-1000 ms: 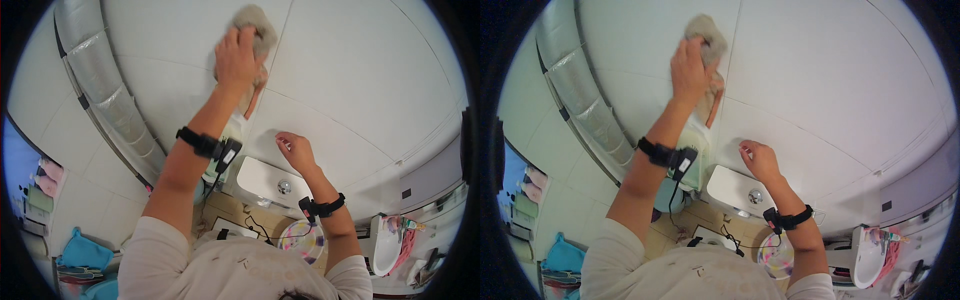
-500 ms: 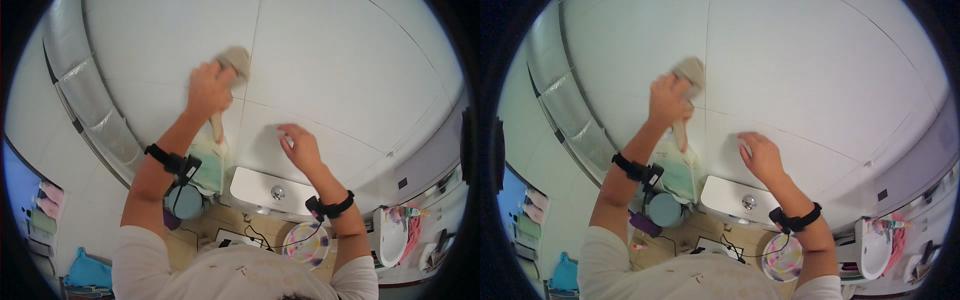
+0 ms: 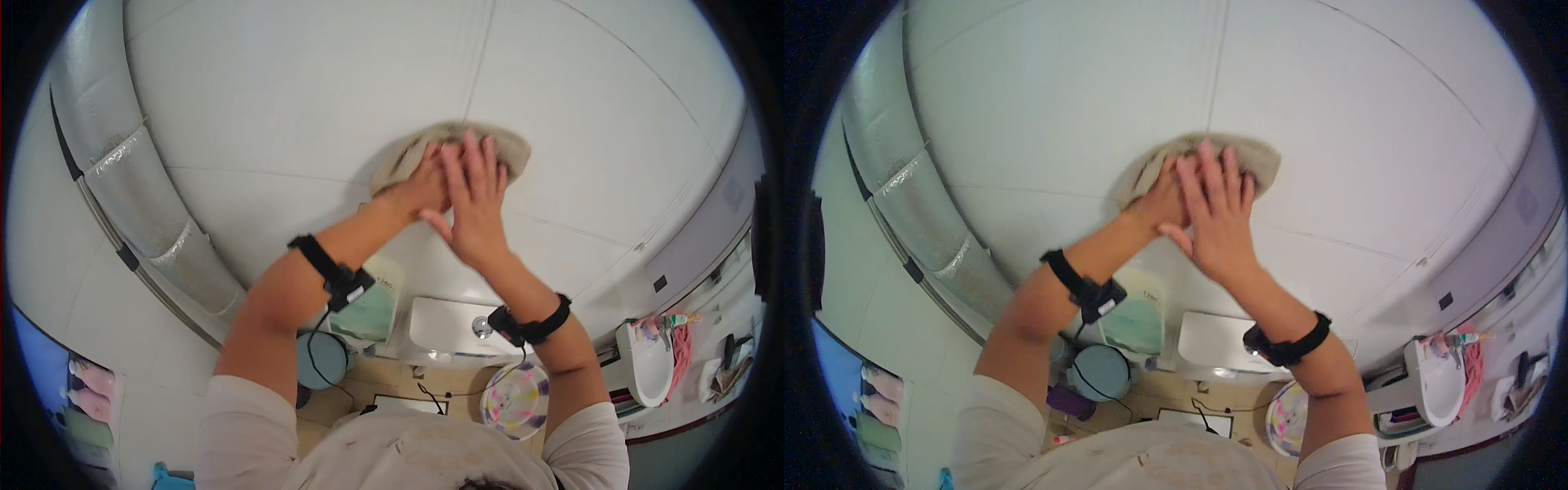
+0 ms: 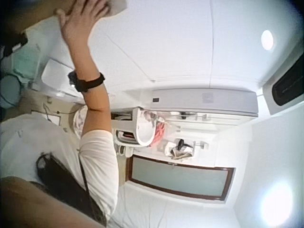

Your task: The person wipes down the tiled bathroom wall using a cloth, then rinses and wrings the cloth in the sink.

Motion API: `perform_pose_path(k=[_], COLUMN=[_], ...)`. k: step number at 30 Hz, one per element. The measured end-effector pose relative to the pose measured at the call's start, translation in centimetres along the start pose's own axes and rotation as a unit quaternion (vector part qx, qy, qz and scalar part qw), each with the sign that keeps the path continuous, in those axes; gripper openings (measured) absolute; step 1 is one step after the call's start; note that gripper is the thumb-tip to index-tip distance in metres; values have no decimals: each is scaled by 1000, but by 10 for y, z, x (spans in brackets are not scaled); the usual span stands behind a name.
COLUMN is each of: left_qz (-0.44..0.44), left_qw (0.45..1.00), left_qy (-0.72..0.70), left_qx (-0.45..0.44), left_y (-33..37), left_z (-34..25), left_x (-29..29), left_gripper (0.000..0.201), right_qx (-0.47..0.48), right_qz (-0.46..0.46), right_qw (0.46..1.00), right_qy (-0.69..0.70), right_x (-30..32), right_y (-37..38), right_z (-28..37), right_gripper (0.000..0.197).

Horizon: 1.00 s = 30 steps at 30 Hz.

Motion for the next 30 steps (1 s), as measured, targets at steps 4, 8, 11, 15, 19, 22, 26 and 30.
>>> perform_pose_path(k=[4, 8, 11, 15, 19, 22, 26, 30], left_qz=[-47, 29, -63, -66, 20, -2, -32, -39], left_qw=[997, 999, 995, 996, 999, 992, 994, 995], left_qy=[19, 26, 78, 57, -3, -17, -10, 71], left_qx=[-55, -25, -30, -12, -35, -123, -105, 62], left_y=[67, 104, 79, -2, -19, 10, 51, 13], left_z=[23, 35, 40, 35, 40, 45, 69, 80], left_x=[73, 100, 85, 40, 32, 49, 100, 110], left_gripper=[52, 49, 45, 38, 36, 39, 41, 42], right_qx=[54, 64, 114, 90, 66, 74, 103, 142], right_qz=[-113, -54, -72, -16, 39, 22, -3, -18], right_qw=[987, 970, 972, 990, 993, 992, 988, 987], right_qy=[-105, -229, -192, -106, -87, -103, -118, -67], right_x=[21, 29, 16, -30, -42, -29, -8, -32], right_y=[74, 119, 107, 39, 22, 48, 117, 110], right_z=[-11, -10, -4, 13, 16, 8, 14, 35], right_gripper=[64, 75, 69, 68, 67, 67, 63, 61])
Point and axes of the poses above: each hand's wrist, its own y-axis towards the middle knuckle, its own x-axis out of the back of the hand, z = x × y, the point moved 7 cm from there along y, towards the middle knuckle, and after that the axes turned 12 degrees about x, right-handed, at the moved point
